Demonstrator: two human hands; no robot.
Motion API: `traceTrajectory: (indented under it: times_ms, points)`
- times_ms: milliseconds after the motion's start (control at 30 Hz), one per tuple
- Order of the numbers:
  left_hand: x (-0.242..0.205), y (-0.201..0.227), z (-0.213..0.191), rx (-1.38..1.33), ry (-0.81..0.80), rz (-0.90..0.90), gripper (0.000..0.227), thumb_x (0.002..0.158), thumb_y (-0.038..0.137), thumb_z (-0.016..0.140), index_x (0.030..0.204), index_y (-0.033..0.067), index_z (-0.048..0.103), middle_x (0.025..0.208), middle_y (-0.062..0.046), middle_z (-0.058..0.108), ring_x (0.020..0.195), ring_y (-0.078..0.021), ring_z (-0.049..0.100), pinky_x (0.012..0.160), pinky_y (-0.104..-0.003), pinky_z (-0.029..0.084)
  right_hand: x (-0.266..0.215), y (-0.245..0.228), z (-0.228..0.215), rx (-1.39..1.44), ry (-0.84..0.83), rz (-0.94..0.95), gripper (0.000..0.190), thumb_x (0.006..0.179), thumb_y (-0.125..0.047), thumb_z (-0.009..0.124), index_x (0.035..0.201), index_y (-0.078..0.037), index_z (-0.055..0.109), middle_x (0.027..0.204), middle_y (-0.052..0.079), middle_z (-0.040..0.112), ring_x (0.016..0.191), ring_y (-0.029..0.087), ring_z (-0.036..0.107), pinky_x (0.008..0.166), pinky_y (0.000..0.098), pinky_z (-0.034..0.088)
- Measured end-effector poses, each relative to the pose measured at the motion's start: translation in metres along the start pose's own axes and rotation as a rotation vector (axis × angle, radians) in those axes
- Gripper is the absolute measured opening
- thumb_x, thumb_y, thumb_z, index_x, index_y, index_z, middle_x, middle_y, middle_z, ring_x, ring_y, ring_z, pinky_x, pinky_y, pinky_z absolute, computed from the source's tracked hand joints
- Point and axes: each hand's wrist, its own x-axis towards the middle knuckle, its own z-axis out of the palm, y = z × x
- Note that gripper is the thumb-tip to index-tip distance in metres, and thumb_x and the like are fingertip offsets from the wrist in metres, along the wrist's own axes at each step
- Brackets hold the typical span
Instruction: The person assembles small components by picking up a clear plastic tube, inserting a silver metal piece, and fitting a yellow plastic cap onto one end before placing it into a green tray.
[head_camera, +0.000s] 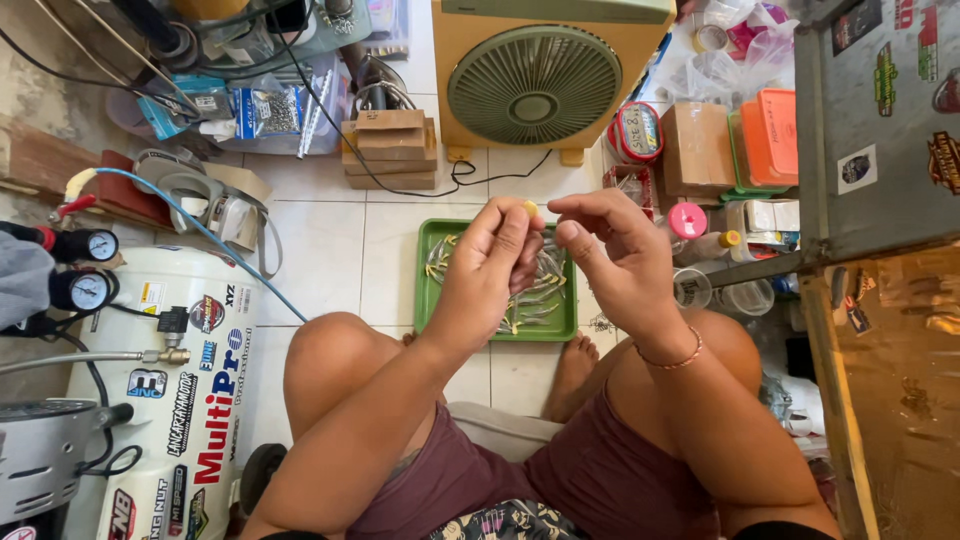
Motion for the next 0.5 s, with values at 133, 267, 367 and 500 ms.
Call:
traceTrajectory:
  times_ms: [133, 267, 367, 500]
  points:
    - [-0.005, 0.002, -0.001, 0.263, -0.032, 0.106, 0.030, 0.113, 0.029, 0.042, 0.107, 0.0064, 0.060, 0.068, 0.000, 0.046, 0.058, -0.0069, 0.042, 0.052, -0.021, 0.039, 0.000, -0.006, 0.004, -0.091, 0.040, -0.081, 0.024, 0.094, -0.002, 0.079, 0.116, 0.004, 0.074, 0.099, 0.016, 0.065, 0.090, 0.022, 0.067, 0.084, 0.0378, 0.058]
    - [-0.006, -0.009, -0.002, 0.386, -0.006, 0.162, 0.026, 0.112, 0.026, 0.044, 0.106, 0.0070, 0.061, 0.066, -0.001, 0.050, 0.058, -0.0078, 0.042, 0.053, -0.023, 0.039, -0.002, -0.005, 0.001, -0.237, 0.065, -0.140, 0.007, 0.094, -0.002, 0.081, 0.100, 0.000, 0.078, 0.085, 0.012, 0.069, 0.079, 0.022, 0.067, 0.076, 0.0351, 0.056]
    - [-0.007, -0.014, 0.001, 0.305, -0.006, 0.137, 0.024, 0.113, 0.025, 0.044, 0.108, 0.0068, 0.058, 0.067, -0.001, 0.049, 0.057, -0.0074, 0.041, 0.050, -0.021, 0.037, -0.001, -0.006, 0.001, -0.301, 0.076, -0.179, 0.006, 0.099, -0.007, 0.076, 0.092, -0.005, 0.076, 0.081, 0.007, 0.068, 0.074, 0.019, 0.061, 0.073, 0.0325, 0.050]
    - [0.000, -0.021, -0.002, -0.047, 0.028, 0.013, 0.021, 0.112, 0.026, 0.047, 0.116, 0.0070, 0.055, 0.076, 0.000, 0.047, 0.061, -0.0038, 0.039, 0.048, -0.017, 0.032, 0.006, -0.003, -0.007, -0.215, 0.083, -0.175, 0.024, 0.111, -0.016, 0.057, 0.094, -0.002, 0.066, 0.078, 0.009, 0.066, 0.073, 0.018, 0.054, 0.073, 0.0319, 0.044]
